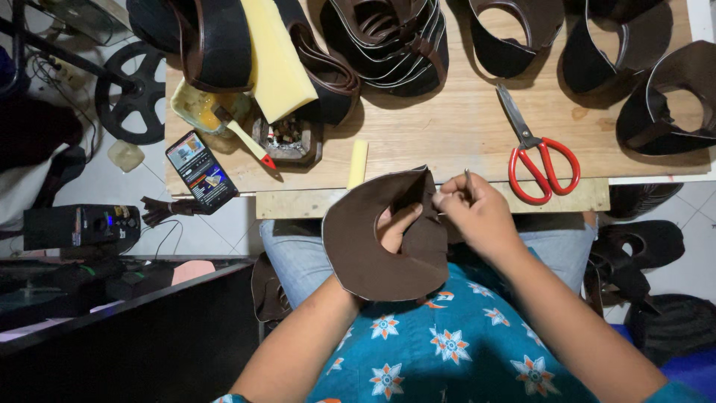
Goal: The person holds a brown shoe upper on their lap and trims its edge with a small blade, then rubs the edge with a foam sponge. They set the upper on the table and cut a yellow foam block into strips with red-handled scissors.
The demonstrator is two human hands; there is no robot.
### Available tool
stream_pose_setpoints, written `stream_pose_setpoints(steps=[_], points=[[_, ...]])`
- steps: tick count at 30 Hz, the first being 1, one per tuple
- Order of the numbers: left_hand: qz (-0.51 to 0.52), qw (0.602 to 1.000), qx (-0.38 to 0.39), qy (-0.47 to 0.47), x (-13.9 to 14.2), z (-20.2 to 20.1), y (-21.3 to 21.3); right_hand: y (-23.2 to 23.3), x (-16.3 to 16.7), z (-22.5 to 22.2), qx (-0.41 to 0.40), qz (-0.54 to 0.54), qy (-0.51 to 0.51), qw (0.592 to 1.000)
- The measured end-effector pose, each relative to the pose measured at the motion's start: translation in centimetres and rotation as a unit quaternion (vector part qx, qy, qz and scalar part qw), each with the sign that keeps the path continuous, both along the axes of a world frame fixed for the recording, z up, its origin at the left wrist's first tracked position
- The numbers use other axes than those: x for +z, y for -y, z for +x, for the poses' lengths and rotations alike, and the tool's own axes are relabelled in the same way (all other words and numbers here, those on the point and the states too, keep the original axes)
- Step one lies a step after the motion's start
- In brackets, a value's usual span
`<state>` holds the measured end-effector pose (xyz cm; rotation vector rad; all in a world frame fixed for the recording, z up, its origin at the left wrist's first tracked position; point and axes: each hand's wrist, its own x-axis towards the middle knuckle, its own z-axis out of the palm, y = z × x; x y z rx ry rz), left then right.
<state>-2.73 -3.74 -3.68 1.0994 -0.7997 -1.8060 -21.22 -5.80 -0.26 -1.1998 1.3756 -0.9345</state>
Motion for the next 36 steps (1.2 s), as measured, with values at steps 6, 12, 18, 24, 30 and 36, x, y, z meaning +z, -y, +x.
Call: stream_pose_setpoints(steps=[6, 12, 18, 24, 30, 36], points=[[0.063, 0.958, -0.091, -0.264, 0.2, -0.3, 0.7, 0.0, 0.7, -0.1, 0.002, -0.086, -0.161, 0.983], [-0.230, 0.966, -0.031, 0.117, 2.1, 0.6, 0.1, 1.6, 1.9, -2.6, -0.117, -0.229, -0.251, 0.933], [-0.081, 0.995, -0.017, 0.053, 4.5, 0.5, -0.6, 0.8, 3.2, -2.5, 0.067, -0.133, -0.193, 0.970], [0.057, 0.966, -0.003, -0.251, 0.8, -0.4, 0.6, 0.0, 3.7, -0.7, 0.048, -0.020, -0.149, 0.987], [0.004, 0.989, -0.047, -0.141, 0.8, -0.8, 0.0, -0.8, 3.2, -0.4, 0.040, -0.326, -0.346, 0.879], [-0.195, 0.971, -0.113, 0.085, 5.8, 1.6, -1.6, 0.2, 2.5, -1.1, 0.050, -0.009, -0.035, 0.998]])
